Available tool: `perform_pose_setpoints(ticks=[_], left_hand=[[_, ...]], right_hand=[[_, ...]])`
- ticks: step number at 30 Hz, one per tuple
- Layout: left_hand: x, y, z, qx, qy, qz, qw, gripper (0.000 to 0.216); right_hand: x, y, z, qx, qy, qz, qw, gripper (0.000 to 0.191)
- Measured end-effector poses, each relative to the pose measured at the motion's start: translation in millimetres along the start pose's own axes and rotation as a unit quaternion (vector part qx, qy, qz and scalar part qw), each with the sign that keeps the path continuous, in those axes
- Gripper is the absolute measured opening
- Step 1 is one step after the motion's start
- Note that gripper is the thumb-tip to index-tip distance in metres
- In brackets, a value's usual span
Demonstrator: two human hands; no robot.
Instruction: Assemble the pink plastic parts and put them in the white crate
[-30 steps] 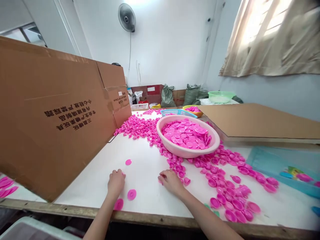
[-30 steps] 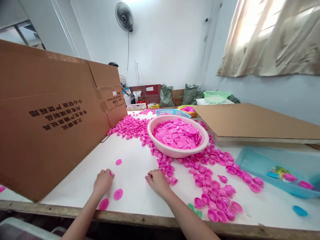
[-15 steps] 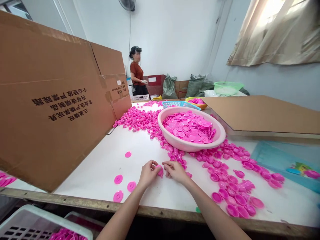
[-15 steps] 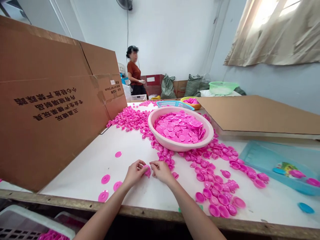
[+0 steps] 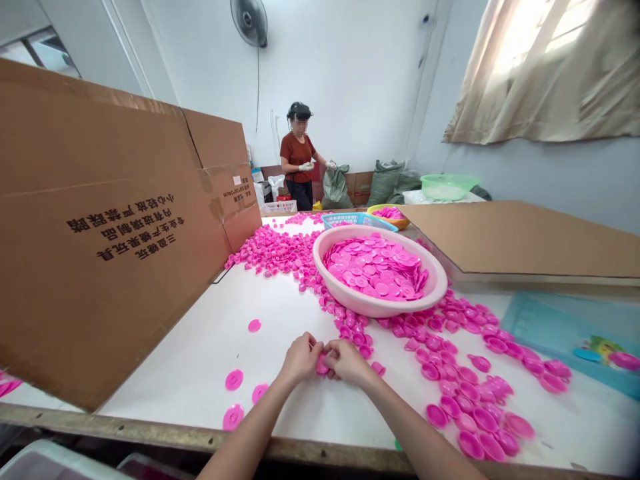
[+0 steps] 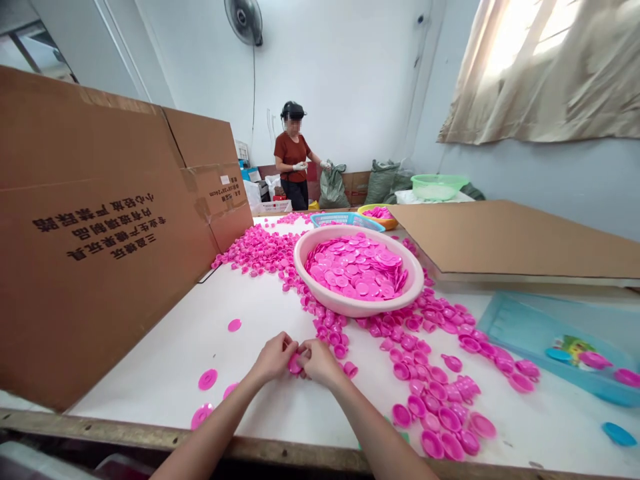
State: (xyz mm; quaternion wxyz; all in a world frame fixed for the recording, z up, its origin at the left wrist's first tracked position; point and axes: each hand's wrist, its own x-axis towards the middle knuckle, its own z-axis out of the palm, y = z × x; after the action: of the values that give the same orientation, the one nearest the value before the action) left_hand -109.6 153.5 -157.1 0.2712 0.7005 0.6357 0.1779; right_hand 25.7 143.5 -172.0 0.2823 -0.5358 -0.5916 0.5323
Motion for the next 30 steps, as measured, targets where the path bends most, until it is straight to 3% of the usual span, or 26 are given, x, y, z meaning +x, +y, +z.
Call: perform_pose_setpoints(ticks=[4, 9, 15, 20, 23, 25, 28, 30], left_hand=[[4.6, 12.0, 10.8, 0.165, 0.098, -0.011, 0.981, 0.026], [6.5, 8.6, 21.0, 0.204, 0.086, 0.001, 0.975, 0.029], [5.0, 5.7, 20.7, 0.182, 0.098, 0.008, 0.978, 0.032], [0.4, 11.9, 12.0, 0.189, 0.116, 0.024, 0.975, 0.035], [-10.0, 16.8, -5.6, 0.105, 0.039, 0.000, 0.994, 0.046], [-25.6, 17.1, -18.5, 0.016, 0.013, -0.007, 1.000, 0.052], [-58.5, 7.1, -31.5, -0.042, 0.079, 0.003, 0.996, 0.050], [-79.1, -7.1, -34.7, -0.037, 0.107, -0.019, 0.993, 0.046]], right_hand=[[4.9, -6.9, -3.0, 0.009, -0.031, 0.072, 0.997, 0.008], [25.3, -9.4, -19.1, -0.030, -0.144, 0.163, 0.976, 0.014], [26.5, -16.7, -19.9, -0.017, -0.158, 0.188, 0.969, 0.020], [10.8, -21.4, -10.8, -0.026, -0.080, 0.114, 0.990, 0.013], [1.8, -31.6, -8.3, 0.003, -0.032, 0.041, 0.999, 0.012], [-6.0, -42.0, -4.2, 0.075, -0.047, 0.008, 0.996, 0.011], [-19.5, -52.7, 16.5, 0.149, -0.107, -0.044, 0.982, 0.020], [-25.8, -51.9, 41.3, 0.133, -0.106, -0.085, 0.982, 0.020]])
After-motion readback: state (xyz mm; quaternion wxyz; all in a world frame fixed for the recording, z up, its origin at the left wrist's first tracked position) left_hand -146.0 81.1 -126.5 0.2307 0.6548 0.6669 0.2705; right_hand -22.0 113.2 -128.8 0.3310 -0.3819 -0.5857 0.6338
